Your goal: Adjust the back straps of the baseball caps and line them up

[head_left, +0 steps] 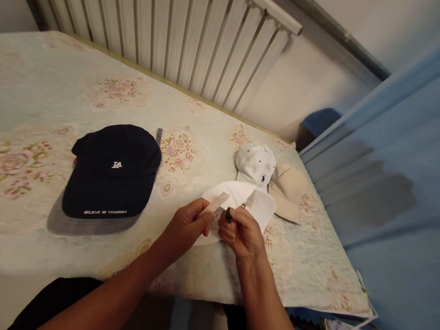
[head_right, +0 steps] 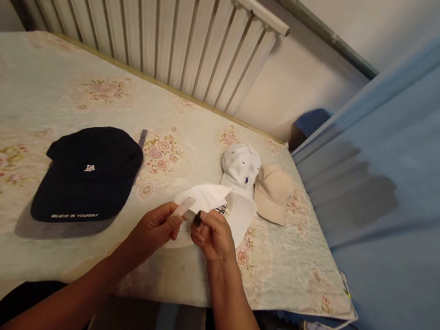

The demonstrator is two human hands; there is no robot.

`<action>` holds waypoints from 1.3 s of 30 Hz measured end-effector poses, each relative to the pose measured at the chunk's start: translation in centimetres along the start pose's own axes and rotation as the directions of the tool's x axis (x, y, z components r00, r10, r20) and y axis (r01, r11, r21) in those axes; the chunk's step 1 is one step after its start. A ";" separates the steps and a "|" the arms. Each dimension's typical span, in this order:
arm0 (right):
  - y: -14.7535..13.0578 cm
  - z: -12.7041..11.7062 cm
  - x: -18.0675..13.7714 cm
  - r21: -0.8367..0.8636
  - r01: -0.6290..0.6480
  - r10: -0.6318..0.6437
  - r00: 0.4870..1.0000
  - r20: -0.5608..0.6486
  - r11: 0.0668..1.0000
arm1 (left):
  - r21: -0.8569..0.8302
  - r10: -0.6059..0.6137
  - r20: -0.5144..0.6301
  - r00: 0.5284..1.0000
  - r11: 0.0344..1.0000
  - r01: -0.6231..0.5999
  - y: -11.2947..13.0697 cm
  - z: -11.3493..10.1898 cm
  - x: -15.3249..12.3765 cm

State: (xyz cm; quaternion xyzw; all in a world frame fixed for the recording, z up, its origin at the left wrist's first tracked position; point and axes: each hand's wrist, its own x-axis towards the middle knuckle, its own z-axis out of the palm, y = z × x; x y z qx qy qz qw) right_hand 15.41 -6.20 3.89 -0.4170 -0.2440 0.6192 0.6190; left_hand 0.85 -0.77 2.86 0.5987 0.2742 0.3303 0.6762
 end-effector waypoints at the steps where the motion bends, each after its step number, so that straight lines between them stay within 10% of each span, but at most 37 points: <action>1: 0.1 0.0 0.0 0.001 0.006 -0.006 1.000 -0.008 1.000 | 0.030 0.020 -0.006 1.000 0.999 -0.020 -0.1 0.0 0.0; 17: 2.0 0.3 0.3 -0.195 0.096 -0.107 0.993 -0.047 0.976 | 0.156 0.124 -0.285 0.950 0.984 -0.081 -1.1 1.0 -0.2; 24: 2.4 -0.1 0.4 -0.247 0.134 -0.150 0.988 -0.044 0.960 | 0.201 0.223 -0.229 0.948 0.963 -0.178 -1.9 1.1 -0.1; 39: 2.2 -0.2 0.4 -0.331 0.147 -0.175 0.983 -0.055 0.932 | 0.116 0.044 -0.266 0.963 0.993 -0.014 -1.1 1.0 0.1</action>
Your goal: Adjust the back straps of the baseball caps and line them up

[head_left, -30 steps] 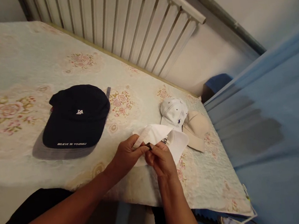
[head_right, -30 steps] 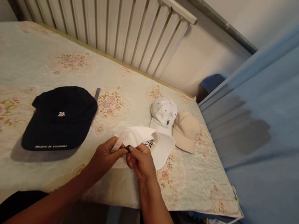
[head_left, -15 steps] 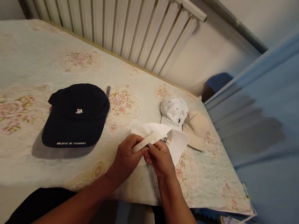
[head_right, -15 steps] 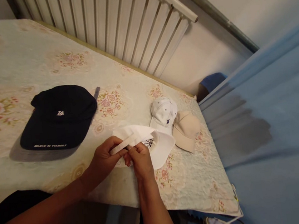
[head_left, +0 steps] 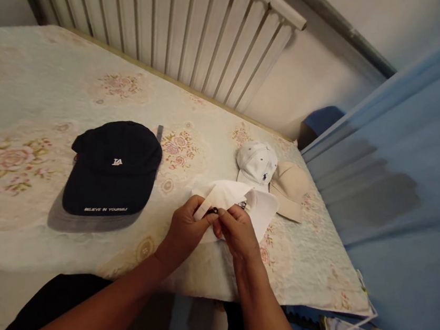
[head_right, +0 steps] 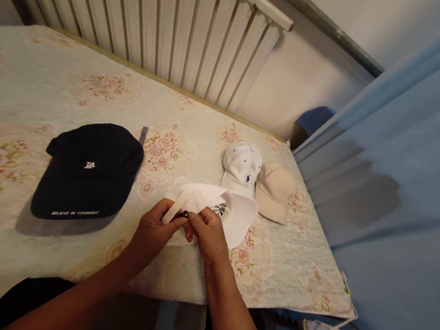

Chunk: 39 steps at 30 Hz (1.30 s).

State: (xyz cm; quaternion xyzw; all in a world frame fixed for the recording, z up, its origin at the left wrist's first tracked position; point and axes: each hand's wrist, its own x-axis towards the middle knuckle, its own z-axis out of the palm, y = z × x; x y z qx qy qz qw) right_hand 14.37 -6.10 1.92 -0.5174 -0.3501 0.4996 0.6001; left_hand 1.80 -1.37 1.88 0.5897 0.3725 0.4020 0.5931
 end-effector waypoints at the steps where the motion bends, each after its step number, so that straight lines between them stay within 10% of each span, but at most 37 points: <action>1: 0.0 0.1 0.0 -0.002 -0.005 0.005 1.000 -0.007 1.000 | -0.001 -0.002 -0.001 1.000 1.000 0.002 0.0 0.0 0.0; 25: -2.2 -1.2 0.2 0.411 -0.204 0.200 0.978 0.053 0.889 | -0.071 0.069 0.205 0.976 0.996 -0.055 0.5 -0.5 -0.6; 39: -0.8 0.4 -0.1 0.184 -0.112 0.105 0.993 0.047 0.977 | -0.025 0.052 0.011 0.999 0.998 -0.051 0.0 0.0 -0.4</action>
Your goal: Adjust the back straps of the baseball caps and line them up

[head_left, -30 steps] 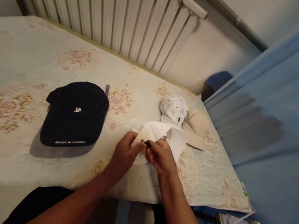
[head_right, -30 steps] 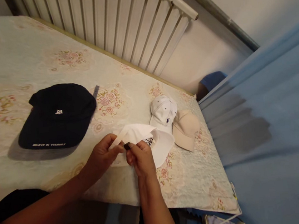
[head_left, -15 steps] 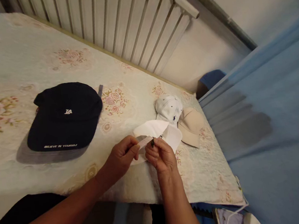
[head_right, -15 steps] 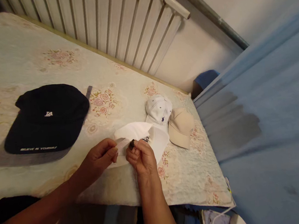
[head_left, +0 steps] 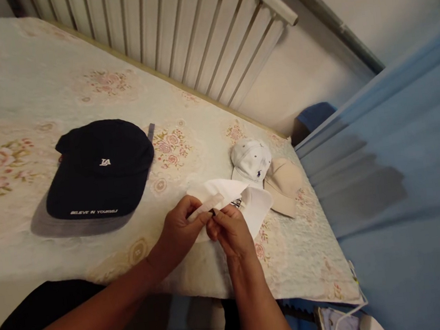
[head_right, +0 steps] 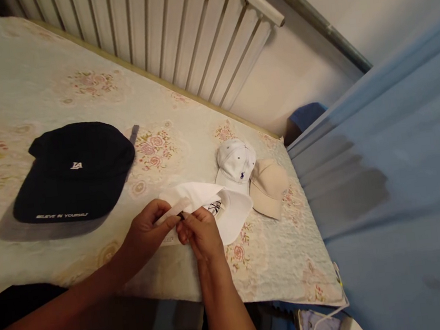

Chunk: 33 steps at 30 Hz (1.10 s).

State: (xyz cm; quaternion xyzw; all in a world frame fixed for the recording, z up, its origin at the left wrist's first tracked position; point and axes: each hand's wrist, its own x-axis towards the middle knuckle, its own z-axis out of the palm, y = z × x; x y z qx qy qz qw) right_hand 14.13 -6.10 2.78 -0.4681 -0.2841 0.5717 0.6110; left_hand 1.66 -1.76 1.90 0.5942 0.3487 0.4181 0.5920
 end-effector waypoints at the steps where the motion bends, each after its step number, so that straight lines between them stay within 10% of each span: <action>1: 0.0 0.0 0.0 -0.007 0.001 -0.002 1.000 -0.002 1.000 | 0.003 0.006 -0.008 1.000 1.000 -0.006 0.1 0.0 0.0; 33: 1.0 1.2 -0.7 -0.318 0.319 -0.410 0.868 -0.281 0.893 | -0.042 -0.027 0.035 0.999 0.999 0.029 -0.4 -0.3 0.4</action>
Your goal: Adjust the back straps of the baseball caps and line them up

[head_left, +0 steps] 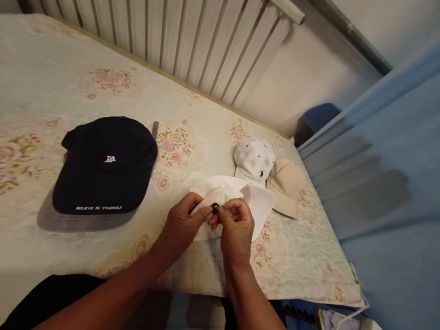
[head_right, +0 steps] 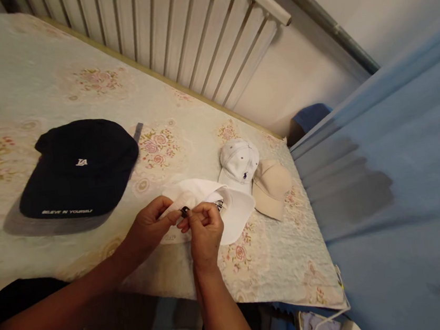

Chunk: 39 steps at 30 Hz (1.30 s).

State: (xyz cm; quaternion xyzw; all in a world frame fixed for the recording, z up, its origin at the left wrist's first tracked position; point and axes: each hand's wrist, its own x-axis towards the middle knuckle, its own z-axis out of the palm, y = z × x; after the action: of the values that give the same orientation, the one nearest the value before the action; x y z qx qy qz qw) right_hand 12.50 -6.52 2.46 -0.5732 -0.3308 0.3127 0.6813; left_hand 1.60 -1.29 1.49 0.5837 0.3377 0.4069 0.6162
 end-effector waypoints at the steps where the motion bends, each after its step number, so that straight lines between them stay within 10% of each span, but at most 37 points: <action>1: -0.1 -0.1 0.0 -0.027 0.016 -0.016 1.000 0.001 0.999 | 0.014 0.001 -0.011 1.000 1.000 -0.001 0.0 0.0 0.0; 13: -0.6 -1.1 0.4 -0.261 0.151 -0.106 0.978 0.178 0.954 | -0.020 -0.024 -0.002 1.000 1.000 0.024 1.1 -0.2 0.1; 27: -0.2 -1.5 2.0 0.234 -0.110 0.083 0.989 0.120 0.966 | -0.186 -0.136 0.263 0.955 0.964 0.189 1.4 -0.7 0.0; 39: -0.3 -1.4 2.3 0.304 -0.124 0.111 0.992 0.063 0.944 | -0.120 -0.277 0.370 0.887 0.932 0.342 1.7 -0.4 -0.2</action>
State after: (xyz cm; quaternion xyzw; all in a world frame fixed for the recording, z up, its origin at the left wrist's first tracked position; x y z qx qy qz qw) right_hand 15.02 -5.50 2.76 -0.4718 -0.2586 0.4132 0.7348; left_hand 0.94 -1.33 3.11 0.5258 0.2744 0.2229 0.7736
